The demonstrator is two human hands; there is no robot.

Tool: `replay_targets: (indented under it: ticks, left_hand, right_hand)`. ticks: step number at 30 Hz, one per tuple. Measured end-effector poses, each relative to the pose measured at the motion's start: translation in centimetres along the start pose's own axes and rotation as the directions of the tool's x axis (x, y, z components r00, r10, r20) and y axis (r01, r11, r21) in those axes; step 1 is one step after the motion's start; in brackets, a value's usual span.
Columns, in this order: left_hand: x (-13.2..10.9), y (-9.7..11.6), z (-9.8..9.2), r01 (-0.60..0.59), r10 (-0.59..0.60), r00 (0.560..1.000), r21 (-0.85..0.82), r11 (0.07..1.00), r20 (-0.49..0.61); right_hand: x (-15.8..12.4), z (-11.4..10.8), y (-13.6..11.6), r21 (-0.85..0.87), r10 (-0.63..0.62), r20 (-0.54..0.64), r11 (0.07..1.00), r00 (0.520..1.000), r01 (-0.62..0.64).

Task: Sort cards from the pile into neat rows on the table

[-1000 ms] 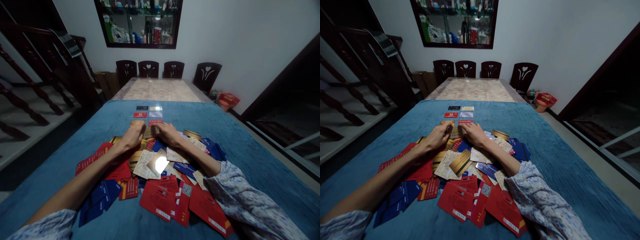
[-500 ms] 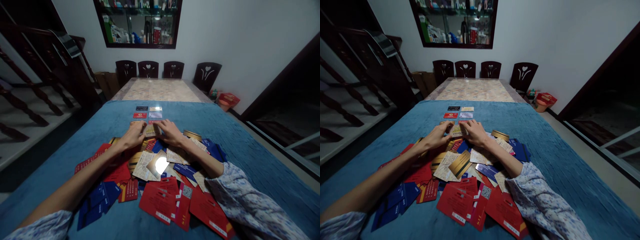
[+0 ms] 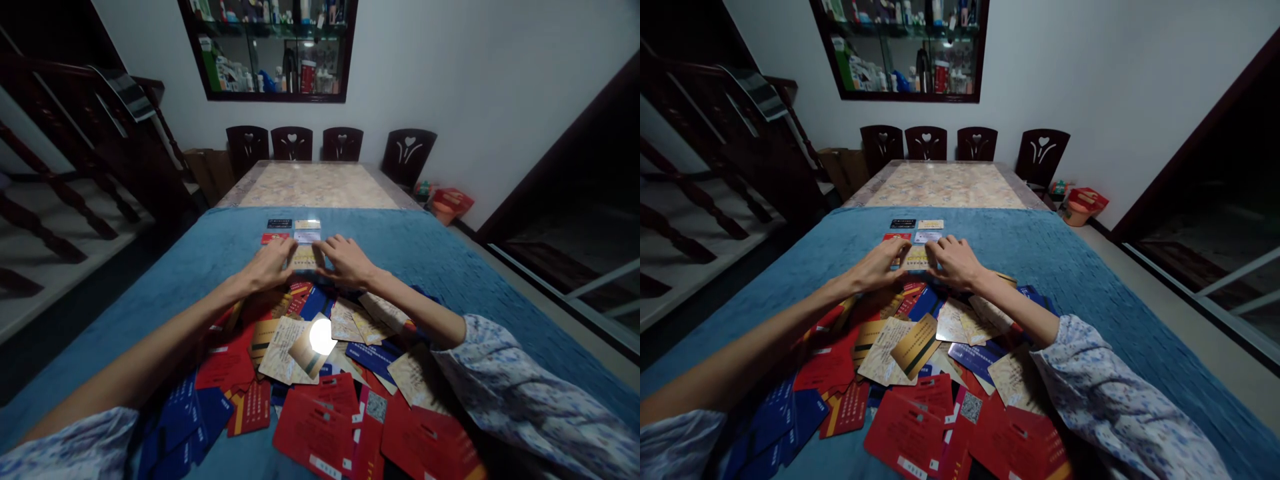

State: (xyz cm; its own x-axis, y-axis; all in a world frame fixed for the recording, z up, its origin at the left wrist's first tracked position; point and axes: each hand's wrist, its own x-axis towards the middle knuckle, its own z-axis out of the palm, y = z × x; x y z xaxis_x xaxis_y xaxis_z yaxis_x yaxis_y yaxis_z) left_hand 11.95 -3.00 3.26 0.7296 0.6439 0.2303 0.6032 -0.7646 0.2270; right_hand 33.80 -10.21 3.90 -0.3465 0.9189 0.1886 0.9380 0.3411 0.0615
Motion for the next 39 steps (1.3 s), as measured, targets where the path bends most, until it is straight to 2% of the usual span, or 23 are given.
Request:
replay_targets:
  ticks: [8,15,20,32,39]
  left_hand:
    - [2.5,-0.6,-1.0,0.013,-0.014,1.000,0.113,0.994,0.002]
    - [5.2,-1.3,-0.7,0.024,-0.027,0.999,0.150,0.988,0.019]
    - [7.1,-2.2,-0.5,0.040,-0.056,0.996,0.214,0.976,0.071]
    - [11.2,-4.4,-0.1,0.090,-0.112,0.988,0.191,0.978,0.107]
    - [14.0,-5.7,0.9,0.141,-0.168,0.976,0.183,0.973,0.142]
  right_hand:
    - [2.0,-0.4,2.1,-0.049,-0.005,-0.023,0.999,1.000,0.003]
    - [3.9,-0.1,3.8,-0.039,0.029,0.024,0.999,0.999,-0.028]
    - [5.3,0.1,4.8,-0.023,0.062,0.049,0.998,0.997,-0.061]
    - [9.4,1.2,6.9,0.016,0.136,0.091,0.990,0.987,-0.138]
    - [12.0,2.0,7.8,0.008,0.192,0.175,0.981,0.966,-0.196]
